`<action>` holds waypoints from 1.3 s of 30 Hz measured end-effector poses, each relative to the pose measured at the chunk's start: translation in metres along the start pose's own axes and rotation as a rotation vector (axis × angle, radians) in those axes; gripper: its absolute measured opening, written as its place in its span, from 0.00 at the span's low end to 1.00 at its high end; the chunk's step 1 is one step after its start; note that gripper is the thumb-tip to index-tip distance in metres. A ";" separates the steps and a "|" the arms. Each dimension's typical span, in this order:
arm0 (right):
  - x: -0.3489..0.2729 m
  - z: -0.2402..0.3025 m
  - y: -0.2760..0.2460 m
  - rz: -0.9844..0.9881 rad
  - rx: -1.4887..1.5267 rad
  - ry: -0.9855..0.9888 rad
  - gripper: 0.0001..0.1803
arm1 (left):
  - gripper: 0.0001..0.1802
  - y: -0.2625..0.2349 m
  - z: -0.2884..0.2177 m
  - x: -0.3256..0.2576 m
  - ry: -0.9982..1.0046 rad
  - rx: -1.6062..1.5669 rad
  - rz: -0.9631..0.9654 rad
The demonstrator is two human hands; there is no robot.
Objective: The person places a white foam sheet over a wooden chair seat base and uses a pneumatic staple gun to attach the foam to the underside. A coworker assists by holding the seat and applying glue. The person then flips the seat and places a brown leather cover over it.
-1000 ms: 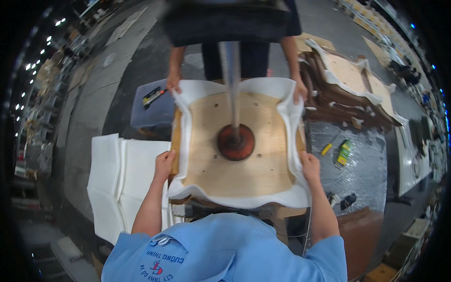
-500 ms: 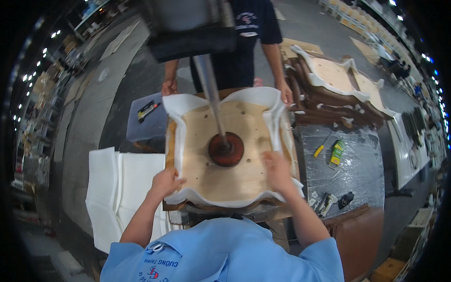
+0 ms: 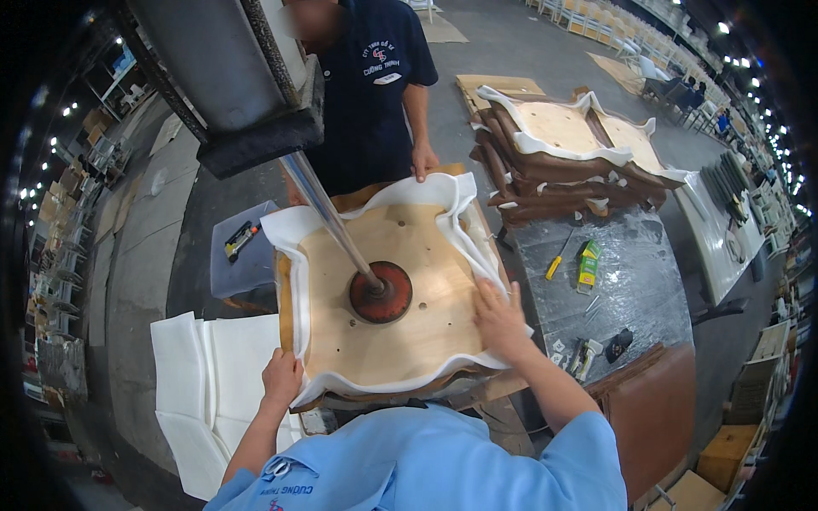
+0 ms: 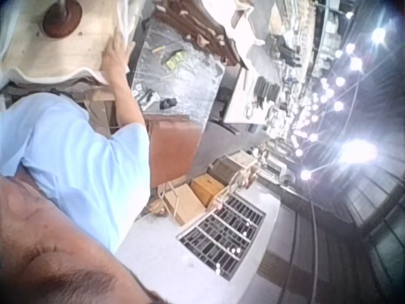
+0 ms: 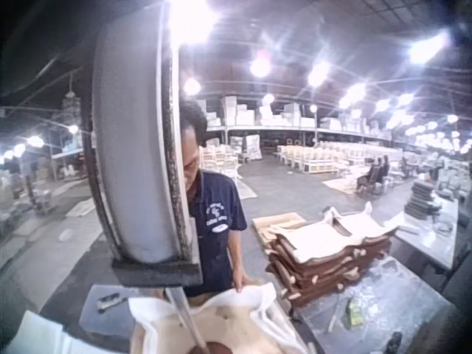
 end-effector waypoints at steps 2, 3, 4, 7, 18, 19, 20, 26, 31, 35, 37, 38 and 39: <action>-0.002 -0.012 -0.021 -0.063 0.100 0.039 0.33 | 0.10 -0.009 -0.002 0.003 0.018 0.042 -0.032; -0.005 -0.014 -0.020 -0.034 0.126 0.043 0.31 | 0.10 -0.018 -0.011 0.011 0.061 0.064 -0.070; 0.002 -0.014 -0.021 -0.059 0.101 0.044 0.29 | 0.10 -0.025 -0.020 0.022 0.106 0.084 -0.107; 0.037 0.016 -0.030 -0.140 0.207 0.004 0.23 | 0.11 -0.033 -0.072 0.071 0.286 -0.184 -0.063; 0.031 0.064 0.014 -0.142 0.575 -0.090 0.29 | 0.28 0.043 -0.117 0.050 0.638 -0.139 -0.243; 0.030 0.062 0.016 -0.127 0.596 -0.084 0.28 | 0.30 0.046 -0.114 0.050 0.635 -0.154 -0.222; 0.023 0.070 0.017 -0.102 0.628 -0.091 0.28 | 0.32 0.045 -0.107 0.040 0.615 -0.163 -0.195; 0.035 0.066 0.004 -0.205 0.602 -0.084 0.25 | 0.28 0.035 -0.104 0.057 0.608 -0.243 -0.272; 0.028 0.049 0.003 -0.125 0.838 0.137 0.18 | 0.13 0.020 -0.065 0.062 0.132 -0.911 0.007; -0.055 0.029 -0.033 -0.241 1.203 0.443 0.16 | 0.18 -0.009 -0.049 -0.059 -0.019 -1.134 0.191; -0.106 0.037 -0.013 0.063 1.401 0.622 0.15 | 0.19 0.029 -0.040 -0.130 -0.285 -1.403 0.424; -0.128 0.055 -0.004 0.126 1.519 0.664 0.15 | 0.20 0.052 -0.037 -0.154 -0.434 -1.409 0.519; -0.147 0.077 0.005 0.191 1.637 0.702 0.15 | 0.22 0.060 -0.041 -0.161 -0.500 -1.479 0.514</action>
Point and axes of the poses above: each hand's wrist, its own x-axis towards the middle knuckle, its own y-axis out of the palm, z = x × y, the point moved 10 cm from there along x, towards the middle knuckle, and after that the axes turned 6 degrees about y, right-handed, at the moved point
